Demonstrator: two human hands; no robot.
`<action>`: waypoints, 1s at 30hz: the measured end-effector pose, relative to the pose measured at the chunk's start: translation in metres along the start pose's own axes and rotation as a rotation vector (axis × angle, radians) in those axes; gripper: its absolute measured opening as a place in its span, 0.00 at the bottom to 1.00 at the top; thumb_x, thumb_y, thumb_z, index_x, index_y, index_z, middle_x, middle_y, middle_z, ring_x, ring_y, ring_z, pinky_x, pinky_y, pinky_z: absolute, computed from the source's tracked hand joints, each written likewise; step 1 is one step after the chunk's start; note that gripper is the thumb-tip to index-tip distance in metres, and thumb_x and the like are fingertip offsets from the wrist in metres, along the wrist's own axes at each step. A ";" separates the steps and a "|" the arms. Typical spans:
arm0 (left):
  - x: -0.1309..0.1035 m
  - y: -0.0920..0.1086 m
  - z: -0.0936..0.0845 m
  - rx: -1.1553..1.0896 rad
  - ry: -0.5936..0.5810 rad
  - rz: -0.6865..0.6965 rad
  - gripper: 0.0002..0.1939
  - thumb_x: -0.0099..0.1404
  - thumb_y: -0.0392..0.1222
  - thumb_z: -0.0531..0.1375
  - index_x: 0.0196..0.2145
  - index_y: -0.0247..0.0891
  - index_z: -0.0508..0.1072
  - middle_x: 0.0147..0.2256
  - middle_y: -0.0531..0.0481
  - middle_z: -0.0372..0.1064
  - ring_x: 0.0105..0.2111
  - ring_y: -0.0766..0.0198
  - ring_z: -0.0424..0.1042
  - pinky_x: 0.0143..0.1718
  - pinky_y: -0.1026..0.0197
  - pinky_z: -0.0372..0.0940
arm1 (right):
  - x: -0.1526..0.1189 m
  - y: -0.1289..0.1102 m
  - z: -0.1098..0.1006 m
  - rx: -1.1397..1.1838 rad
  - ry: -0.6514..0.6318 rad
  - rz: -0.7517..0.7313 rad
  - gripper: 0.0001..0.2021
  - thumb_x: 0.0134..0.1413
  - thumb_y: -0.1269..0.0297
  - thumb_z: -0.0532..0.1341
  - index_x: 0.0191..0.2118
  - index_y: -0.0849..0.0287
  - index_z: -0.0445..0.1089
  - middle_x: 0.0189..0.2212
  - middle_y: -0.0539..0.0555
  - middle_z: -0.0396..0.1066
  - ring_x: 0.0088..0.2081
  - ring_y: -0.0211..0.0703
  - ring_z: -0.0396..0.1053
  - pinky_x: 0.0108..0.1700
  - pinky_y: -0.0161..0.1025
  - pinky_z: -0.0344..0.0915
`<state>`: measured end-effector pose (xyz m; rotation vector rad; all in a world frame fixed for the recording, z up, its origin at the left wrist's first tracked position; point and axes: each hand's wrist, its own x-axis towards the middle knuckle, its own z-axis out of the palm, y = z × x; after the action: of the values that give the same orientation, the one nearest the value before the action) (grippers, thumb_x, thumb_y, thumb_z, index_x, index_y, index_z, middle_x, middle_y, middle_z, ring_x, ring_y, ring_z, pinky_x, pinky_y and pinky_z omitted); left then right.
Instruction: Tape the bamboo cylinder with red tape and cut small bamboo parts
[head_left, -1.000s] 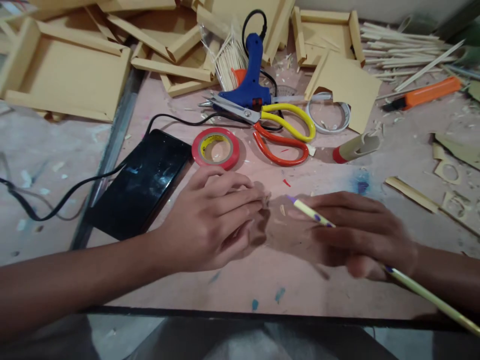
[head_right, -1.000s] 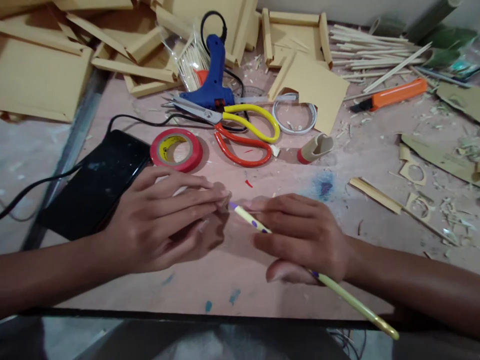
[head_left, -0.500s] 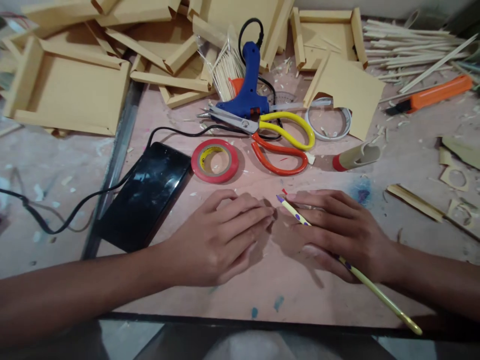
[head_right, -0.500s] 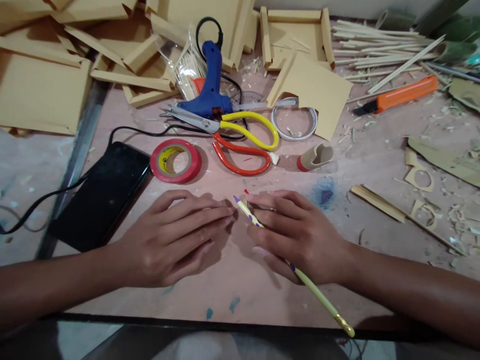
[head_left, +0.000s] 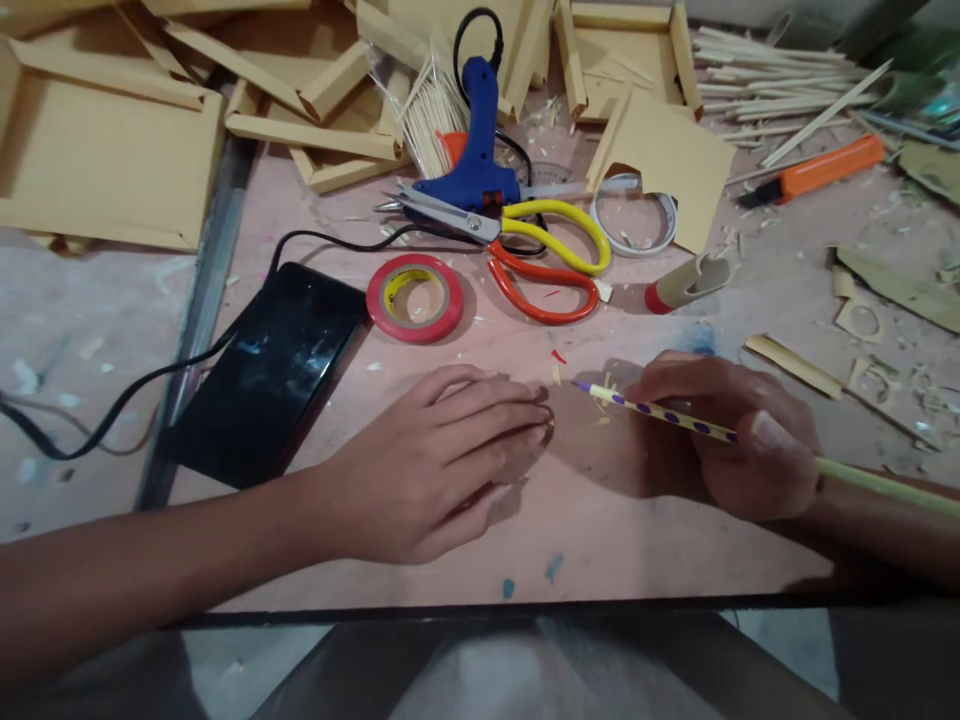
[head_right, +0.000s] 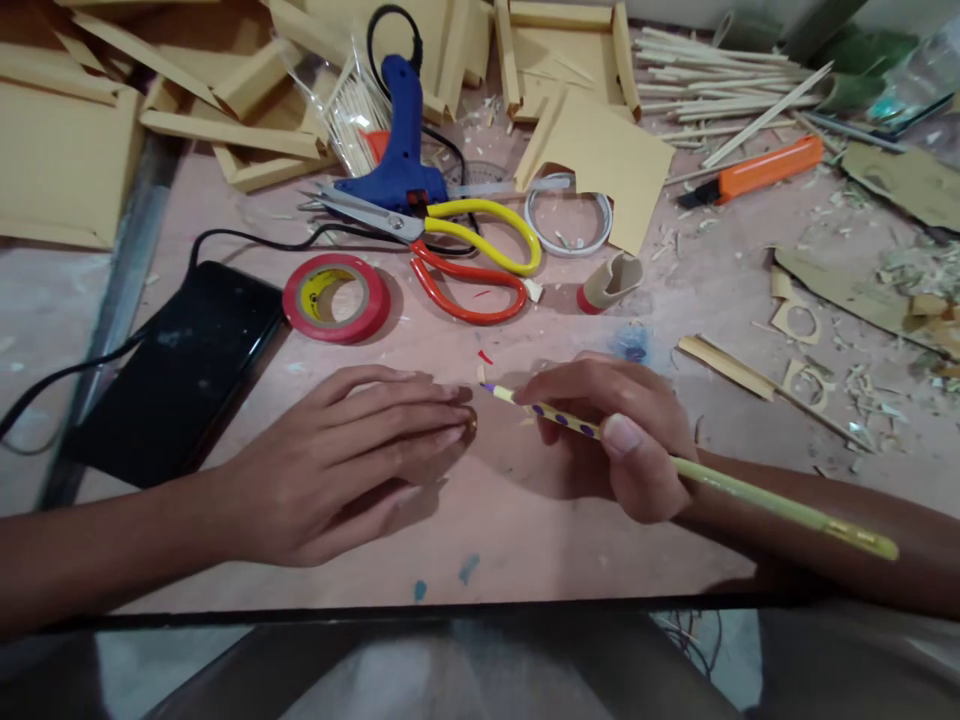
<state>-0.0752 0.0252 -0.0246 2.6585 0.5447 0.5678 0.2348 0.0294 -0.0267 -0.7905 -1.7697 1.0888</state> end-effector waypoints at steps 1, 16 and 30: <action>-0.001 -0.001 0.000 0.006 0.013 0.008 0.21 0.77 0.38 0.58 0.65 0.32 0.72 0.64 0.37 0.76 0.68 0.49 0.71 0.70 0.45 0.57 | -0.001 -0.002 0.002 0.064 0.023 0.018 0.23 0.75 0.54 0.51 0.51 0.58 0.82 0.33 0.55 0.78 0.29 0.44 0.73 0.31 0.43 0.68; 0.001 0.002 0.000 0.064 -0.080 -0.036 0.20 0.77 0.43 0.57 0.62 0.37 0.75 0.68 0.35 0.71 0.67 0.42 0.70 0.65 0.39 0.57 | 0.003 -0.005 0.000 -0.101 -0.159 0.113 0.16 0.71 0.74 0.57 0.45 0.56 0.83 0.36 0.53 0.85 0.36 0.43 0.82 0.38 0.39 0.76; 0.002 0.004 -0.001 0.027 -0.098 -0.090 0.20 0.78 0.45 0.57 0.63 0.37 0.74 0.68 0.38 0.71 0.69 0.44 0.67 0.67 0.39 0.54 | 0.004 -0.005 -0.007 -0.154 -0.216 0.123 0.17 0.69 0.76 0.56 0.44 0.56 0.83 0.39 0.54 0.85 0.37 0.44 0.83 0.37 0.38 0.75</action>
<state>-0.0732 0.0234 -0.0212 2.6553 0.6432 0.4052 0.2392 0.0334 -0.0193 -0.9135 -2.0280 1.1644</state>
